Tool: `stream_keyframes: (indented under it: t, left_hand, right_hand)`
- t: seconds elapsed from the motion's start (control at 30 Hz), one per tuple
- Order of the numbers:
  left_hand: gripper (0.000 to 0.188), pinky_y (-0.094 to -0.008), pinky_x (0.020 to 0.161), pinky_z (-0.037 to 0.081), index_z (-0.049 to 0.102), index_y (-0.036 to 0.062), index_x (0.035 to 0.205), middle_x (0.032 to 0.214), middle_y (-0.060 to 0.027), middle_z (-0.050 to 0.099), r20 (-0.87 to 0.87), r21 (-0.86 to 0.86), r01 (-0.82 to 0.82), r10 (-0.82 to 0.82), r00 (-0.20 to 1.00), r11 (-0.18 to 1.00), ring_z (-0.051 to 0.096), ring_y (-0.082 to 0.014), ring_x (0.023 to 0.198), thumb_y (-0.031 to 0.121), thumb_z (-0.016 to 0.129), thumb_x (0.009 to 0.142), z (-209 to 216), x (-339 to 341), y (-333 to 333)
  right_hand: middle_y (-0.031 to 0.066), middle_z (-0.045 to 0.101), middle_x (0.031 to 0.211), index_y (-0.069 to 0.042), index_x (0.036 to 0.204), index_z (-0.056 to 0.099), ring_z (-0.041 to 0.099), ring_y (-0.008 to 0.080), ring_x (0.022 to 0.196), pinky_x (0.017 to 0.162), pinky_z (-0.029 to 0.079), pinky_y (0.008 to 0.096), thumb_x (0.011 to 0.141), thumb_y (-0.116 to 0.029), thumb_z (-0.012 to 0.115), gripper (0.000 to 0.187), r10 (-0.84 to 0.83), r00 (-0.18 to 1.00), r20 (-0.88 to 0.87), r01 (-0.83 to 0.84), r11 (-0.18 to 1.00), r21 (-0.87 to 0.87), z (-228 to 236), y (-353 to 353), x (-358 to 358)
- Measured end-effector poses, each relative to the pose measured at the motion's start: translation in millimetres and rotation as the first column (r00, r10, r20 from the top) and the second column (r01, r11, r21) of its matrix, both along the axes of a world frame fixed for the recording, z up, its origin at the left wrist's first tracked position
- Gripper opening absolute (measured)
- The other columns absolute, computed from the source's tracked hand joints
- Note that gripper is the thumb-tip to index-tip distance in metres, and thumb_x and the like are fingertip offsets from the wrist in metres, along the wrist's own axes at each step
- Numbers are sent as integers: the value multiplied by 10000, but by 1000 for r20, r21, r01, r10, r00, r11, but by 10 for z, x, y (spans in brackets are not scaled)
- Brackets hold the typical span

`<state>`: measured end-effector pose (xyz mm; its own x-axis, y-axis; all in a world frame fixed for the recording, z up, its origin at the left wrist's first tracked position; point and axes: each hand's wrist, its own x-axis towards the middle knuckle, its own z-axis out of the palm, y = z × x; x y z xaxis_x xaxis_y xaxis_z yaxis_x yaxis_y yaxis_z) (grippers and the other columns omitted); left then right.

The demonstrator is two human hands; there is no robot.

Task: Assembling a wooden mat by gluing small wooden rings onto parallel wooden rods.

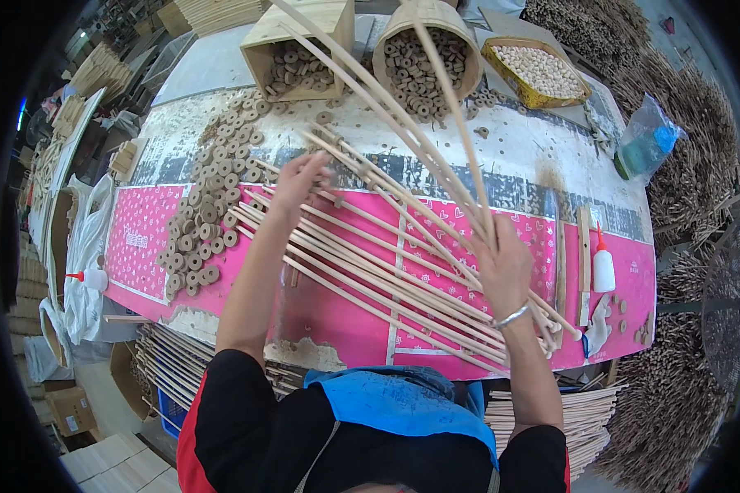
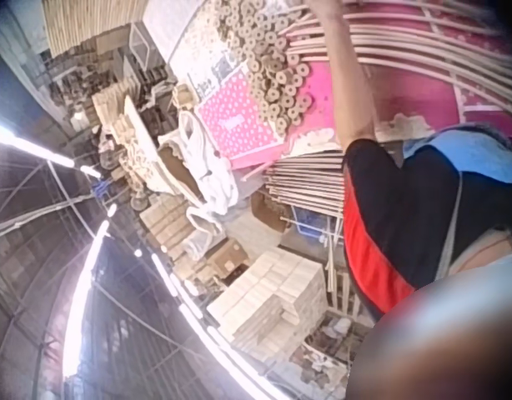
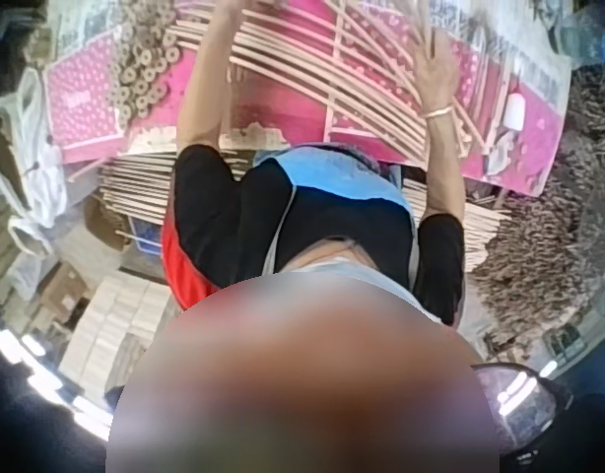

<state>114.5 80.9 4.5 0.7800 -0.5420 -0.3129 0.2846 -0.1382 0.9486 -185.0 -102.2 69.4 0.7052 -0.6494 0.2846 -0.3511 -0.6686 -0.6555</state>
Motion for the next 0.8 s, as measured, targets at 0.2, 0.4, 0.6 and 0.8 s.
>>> stream_keyframes:
  t: [0.2,0.4,0.6,0.8]
  left_hand:
    - [373,-218,532,471,558,3,1246,1102,-148,676,-425,-423,-220,22,905,879,647,-160,794,313,487,1052,-109,379,401]
    - [431,-231,558,486,535,-32,1304,1178,-177,679,-366,-495,-204,10,931,844,645,-155,803,325,398,1106,-164,498,359]
    - [484,-214,564,446,590,32,1312,1029,-56,693,-281,-406,-218,106,954,888,644,-122,808,394,332,1121,-215,621,366]
    - [472,-215,593,442,649,65,1290,953,2,667,-248,-341,-308,231,941,888,610,-79,771,385,347,1120,-168,584,311]
  right_hand:
    - [5,542,777,-1,1017,601,484,79,701,606,410,262,952,-125,682,162,87,995,39,-95,933,348,99,-185,-398]
    - [-46,536,784,-25,1107,604,447,14,636,542,343,180,1014,-165,600,169,138,989,-51,-102,894,437,71,-177,-679]
    - [-21,556,740,-2,1029,624,478,50,663,586,372,220,987,-135,634,140,145,981,-128,-67,877,476,57,-87,-952]
    - [5,611,744,17,1066,640,534,61,675,593,424,230,970,-141,669,187,161,976,-148,-78,888,454,12,21,-1035]
